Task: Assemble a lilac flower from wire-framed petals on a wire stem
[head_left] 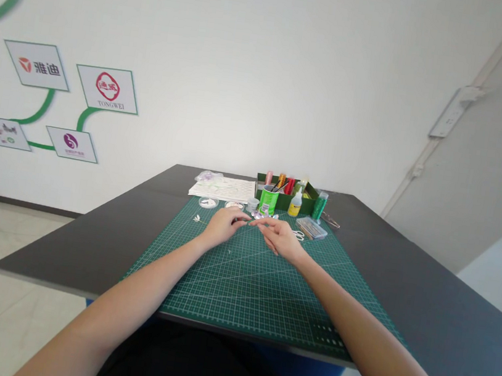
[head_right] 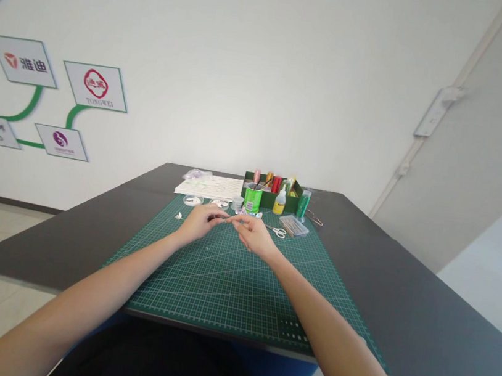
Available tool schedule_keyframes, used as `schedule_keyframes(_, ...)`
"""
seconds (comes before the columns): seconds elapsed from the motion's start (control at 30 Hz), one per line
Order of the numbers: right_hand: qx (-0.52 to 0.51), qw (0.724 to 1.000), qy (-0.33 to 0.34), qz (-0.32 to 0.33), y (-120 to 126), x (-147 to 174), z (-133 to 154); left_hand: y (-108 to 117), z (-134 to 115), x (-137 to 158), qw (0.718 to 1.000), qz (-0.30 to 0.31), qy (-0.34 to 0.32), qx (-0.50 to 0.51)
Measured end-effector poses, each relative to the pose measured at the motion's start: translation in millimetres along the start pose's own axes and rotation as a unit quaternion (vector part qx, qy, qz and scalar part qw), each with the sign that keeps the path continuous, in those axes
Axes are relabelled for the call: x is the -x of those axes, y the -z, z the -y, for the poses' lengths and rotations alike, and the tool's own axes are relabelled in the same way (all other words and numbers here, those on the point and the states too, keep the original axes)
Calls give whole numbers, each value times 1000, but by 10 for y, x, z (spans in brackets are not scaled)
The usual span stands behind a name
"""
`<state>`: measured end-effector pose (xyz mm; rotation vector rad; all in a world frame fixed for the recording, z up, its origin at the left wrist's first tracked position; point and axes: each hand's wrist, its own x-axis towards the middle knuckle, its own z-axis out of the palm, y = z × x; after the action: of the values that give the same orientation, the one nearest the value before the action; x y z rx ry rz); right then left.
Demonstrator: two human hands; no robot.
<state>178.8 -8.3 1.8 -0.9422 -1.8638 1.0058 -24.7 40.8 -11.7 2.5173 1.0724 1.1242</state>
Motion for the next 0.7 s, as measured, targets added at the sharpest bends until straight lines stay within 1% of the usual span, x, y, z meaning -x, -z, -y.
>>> schedule_keyframes(0.1, -7, 1000, -1, 1, 9, 16, 41, -3, -13, 18, 999, 24, -6, -33)
schedule_keyframes(0.3, -28, 999, 17, -9, 61, 31, 90, -47, 1, 52, 997, 39, -24, -62)
schedule_keyframes(0.43, -51, 998, 33, -17, 118, 26, 78, -67, -25, 69, 996, 51, -48, -55)
schedule_keyframes(0.6, -72, 996, 45, -29, 196, 30, 72, -67, -97, 88, 992, 90, -82, -36)
schedule_keyframes(0.7, -67, 996, 46, -40, 236, 40, 89, -58, -146, 96, 989, 109, -93, -24)
